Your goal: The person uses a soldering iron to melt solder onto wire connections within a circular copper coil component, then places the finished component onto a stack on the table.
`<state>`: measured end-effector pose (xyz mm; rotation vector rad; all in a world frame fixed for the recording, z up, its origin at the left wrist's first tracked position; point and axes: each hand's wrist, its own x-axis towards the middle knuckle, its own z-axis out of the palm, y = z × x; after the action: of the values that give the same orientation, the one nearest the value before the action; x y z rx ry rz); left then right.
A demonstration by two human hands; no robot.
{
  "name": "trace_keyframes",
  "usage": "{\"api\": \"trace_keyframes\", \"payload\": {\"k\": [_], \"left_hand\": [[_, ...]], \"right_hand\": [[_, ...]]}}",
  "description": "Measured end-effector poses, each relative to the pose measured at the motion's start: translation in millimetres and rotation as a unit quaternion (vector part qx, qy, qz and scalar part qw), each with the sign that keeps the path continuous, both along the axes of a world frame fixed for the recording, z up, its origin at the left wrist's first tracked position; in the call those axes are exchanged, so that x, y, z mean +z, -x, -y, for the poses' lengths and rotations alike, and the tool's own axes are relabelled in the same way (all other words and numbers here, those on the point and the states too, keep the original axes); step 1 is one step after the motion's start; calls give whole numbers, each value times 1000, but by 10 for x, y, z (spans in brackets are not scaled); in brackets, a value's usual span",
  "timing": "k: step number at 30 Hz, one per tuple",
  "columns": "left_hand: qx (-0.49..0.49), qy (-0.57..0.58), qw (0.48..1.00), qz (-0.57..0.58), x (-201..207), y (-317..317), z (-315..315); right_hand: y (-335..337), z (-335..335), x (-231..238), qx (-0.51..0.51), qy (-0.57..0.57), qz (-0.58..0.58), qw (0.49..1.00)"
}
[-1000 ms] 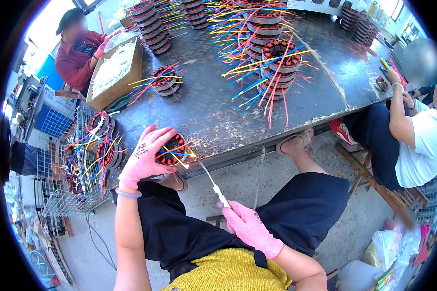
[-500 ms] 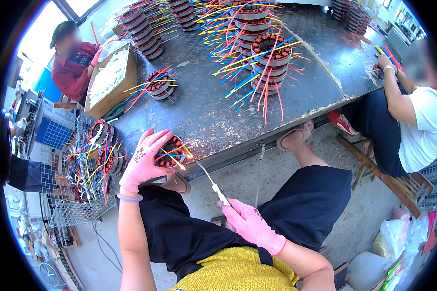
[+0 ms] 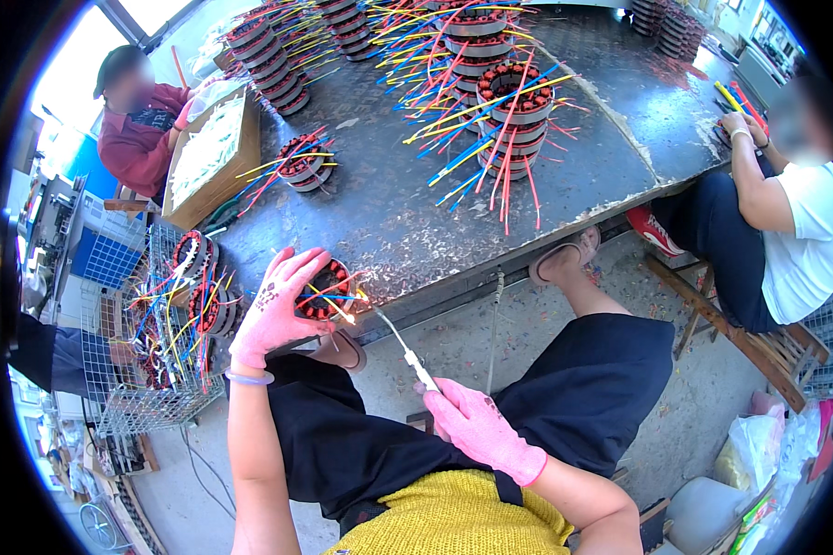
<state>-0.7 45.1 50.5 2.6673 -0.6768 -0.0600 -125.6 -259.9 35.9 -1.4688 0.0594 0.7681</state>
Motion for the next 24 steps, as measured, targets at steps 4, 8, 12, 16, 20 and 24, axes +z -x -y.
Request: {"api": "trace_keyframes", "payload": {"k": [4, 8, 12, 16, 20, 24], "left_hand": [[-4, 2, 1000, 7, -26, -1, -24], [-1, 0, 1000, 3, -15, -4, -5], [-4, 0, 1000, 7, -18, -6, -11], [-3, -2, 1000, 4, -10, -6, -11], [-2, -2, 1000, 5, -33, -8, -16], [-1, -1, 1000, 1, -25, -7, -14]], "right_hand": [[-9, -6, 20, -6, -1, -20, 1000], [-7, 2, -21, 3, 6, -9, 1000], [-11, -1, -34, 6, 9, 4, 1000], [-12, 1, -7, 6, 7, 2, 1000], [-11, 4, -20, 11, 19, 5, 1000], [-5, 5, -43, 11, 15, 6, 1000]]}}
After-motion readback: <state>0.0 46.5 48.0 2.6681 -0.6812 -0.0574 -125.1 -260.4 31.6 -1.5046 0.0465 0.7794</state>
